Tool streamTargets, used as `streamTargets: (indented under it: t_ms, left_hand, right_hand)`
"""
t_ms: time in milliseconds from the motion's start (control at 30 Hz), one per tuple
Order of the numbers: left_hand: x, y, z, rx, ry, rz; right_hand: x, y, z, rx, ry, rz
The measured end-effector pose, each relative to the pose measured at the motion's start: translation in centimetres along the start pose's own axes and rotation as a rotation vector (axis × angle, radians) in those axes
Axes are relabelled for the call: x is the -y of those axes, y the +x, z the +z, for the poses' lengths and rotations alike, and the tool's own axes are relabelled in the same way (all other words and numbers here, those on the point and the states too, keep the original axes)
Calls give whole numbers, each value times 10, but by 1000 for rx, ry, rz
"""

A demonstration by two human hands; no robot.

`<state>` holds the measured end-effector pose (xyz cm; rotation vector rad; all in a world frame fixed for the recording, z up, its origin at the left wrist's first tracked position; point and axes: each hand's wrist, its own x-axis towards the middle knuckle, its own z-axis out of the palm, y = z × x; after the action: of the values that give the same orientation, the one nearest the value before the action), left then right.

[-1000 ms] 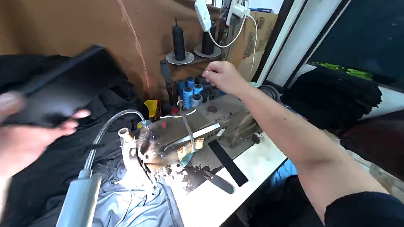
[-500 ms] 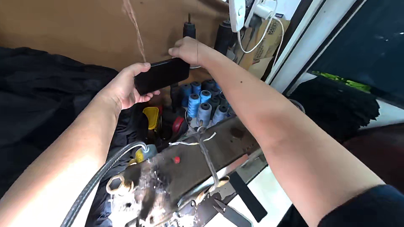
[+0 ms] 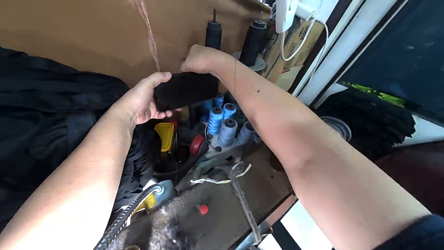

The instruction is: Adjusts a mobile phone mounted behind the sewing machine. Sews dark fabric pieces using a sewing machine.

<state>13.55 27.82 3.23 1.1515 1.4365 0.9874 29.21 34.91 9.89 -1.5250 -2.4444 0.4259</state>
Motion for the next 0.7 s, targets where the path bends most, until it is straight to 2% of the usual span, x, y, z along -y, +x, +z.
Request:
streamTargets:
  t_ms: [367,567,633,700]
  left_hand:
    - [7,7,0,13,43,-68]
    - [3,6,2,-1,31,-111]
    - [-1,4,2,6,-21,-130]
    - [1,5,2,-24,-63,-114]
  right_hand:
    - [-3,0,12,-90,-49,4]
    - [-6,-4,12,-70,-245,-149]
    - [-3,-16,4,-122,-287,-234]
    - [-1,-38,-2,-265,-213,-374]
